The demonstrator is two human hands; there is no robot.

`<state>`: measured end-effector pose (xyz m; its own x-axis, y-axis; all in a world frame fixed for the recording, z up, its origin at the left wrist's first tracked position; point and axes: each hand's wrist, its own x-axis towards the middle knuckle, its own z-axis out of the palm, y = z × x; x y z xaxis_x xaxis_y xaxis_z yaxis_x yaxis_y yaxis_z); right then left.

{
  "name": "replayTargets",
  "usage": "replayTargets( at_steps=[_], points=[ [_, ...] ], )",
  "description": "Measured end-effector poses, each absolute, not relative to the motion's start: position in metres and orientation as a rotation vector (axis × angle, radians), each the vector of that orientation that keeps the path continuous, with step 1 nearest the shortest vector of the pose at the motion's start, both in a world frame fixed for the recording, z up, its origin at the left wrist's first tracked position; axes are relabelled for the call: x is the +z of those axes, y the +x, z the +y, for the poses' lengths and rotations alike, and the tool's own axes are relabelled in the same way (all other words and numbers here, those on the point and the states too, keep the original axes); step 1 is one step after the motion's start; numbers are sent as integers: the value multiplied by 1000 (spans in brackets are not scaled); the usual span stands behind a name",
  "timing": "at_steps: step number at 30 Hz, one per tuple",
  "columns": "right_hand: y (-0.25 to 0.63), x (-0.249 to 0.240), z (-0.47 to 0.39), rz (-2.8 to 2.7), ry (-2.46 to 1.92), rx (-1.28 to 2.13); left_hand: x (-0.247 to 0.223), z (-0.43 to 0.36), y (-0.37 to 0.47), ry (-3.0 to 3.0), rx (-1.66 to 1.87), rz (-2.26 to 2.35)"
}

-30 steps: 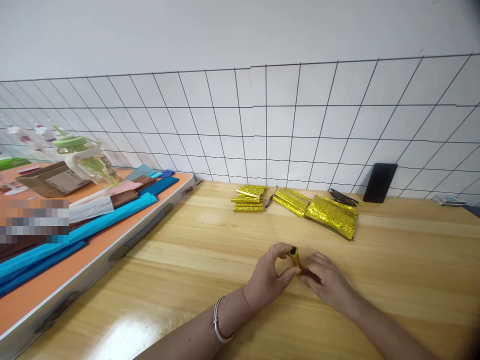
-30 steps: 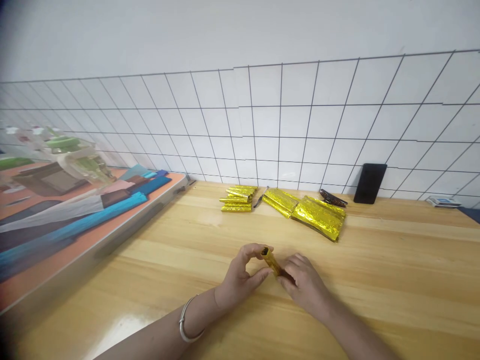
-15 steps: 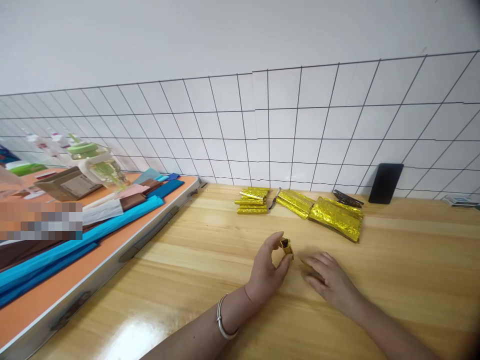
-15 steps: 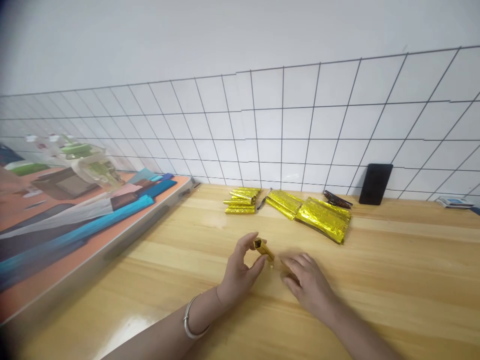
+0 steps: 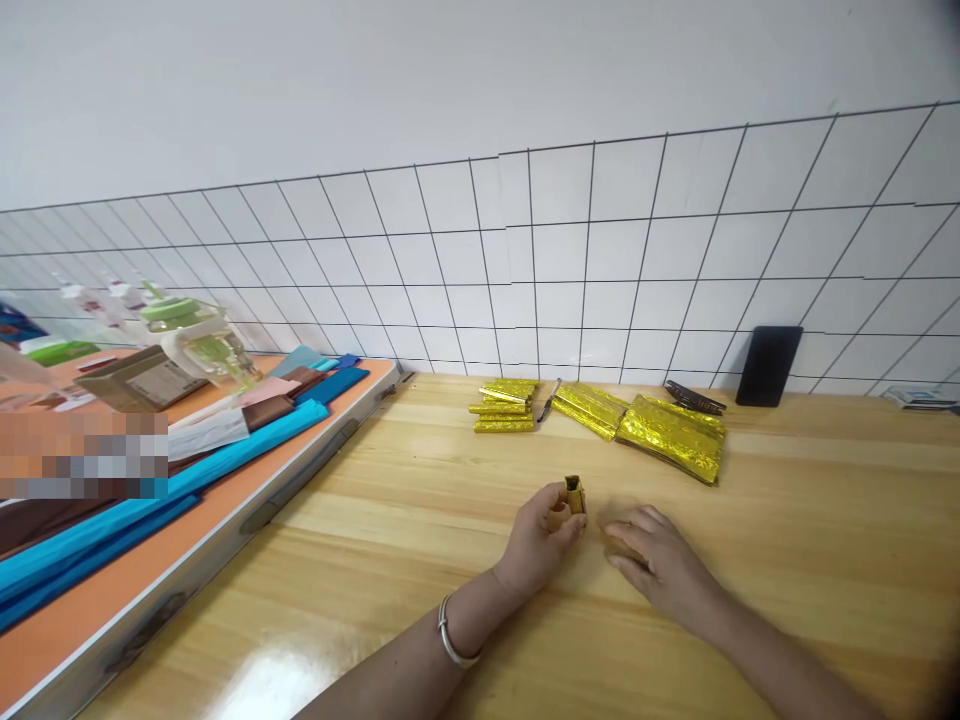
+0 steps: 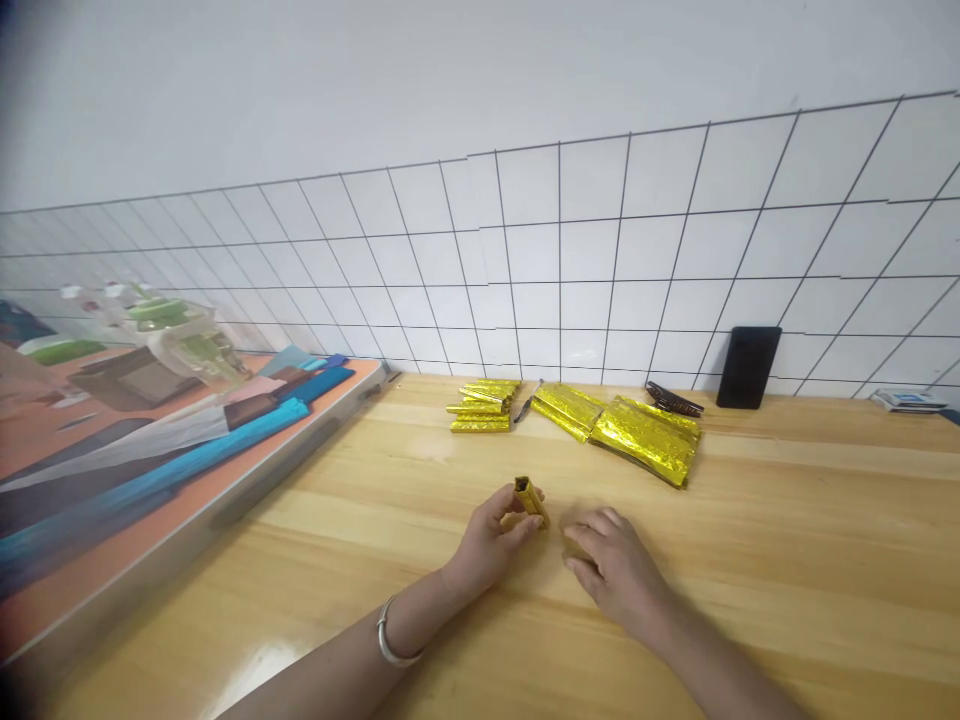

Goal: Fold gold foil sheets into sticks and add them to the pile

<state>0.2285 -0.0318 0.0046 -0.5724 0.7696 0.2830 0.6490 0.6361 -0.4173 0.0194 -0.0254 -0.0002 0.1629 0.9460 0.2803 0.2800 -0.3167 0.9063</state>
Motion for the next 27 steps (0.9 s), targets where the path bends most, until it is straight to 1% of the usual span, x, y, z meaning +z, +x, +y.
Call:
replayTargets(
  at_steps=[5, 11, 14, 20, 27],
  points=[
    [228, 6, -32, -2416, -1104, 377, 3, -27, 22, 1495, 1182, 1031],
    [231, -1, -30, -2289, -1041, 411, 18, -29, 25, 855, 1270, 803],
    [229, -1, -33, -2160, -1062, 485, 22, -31, 24, 660, 1258, 745],
    [219, 12, -44, -1959, -1108, 679, 18, -34, 27, 492, 1190, 682],
    [210, 26, -55, -1876, -1127, 824, 20, -40, 33, 450, 1152, 635]
  ],
)
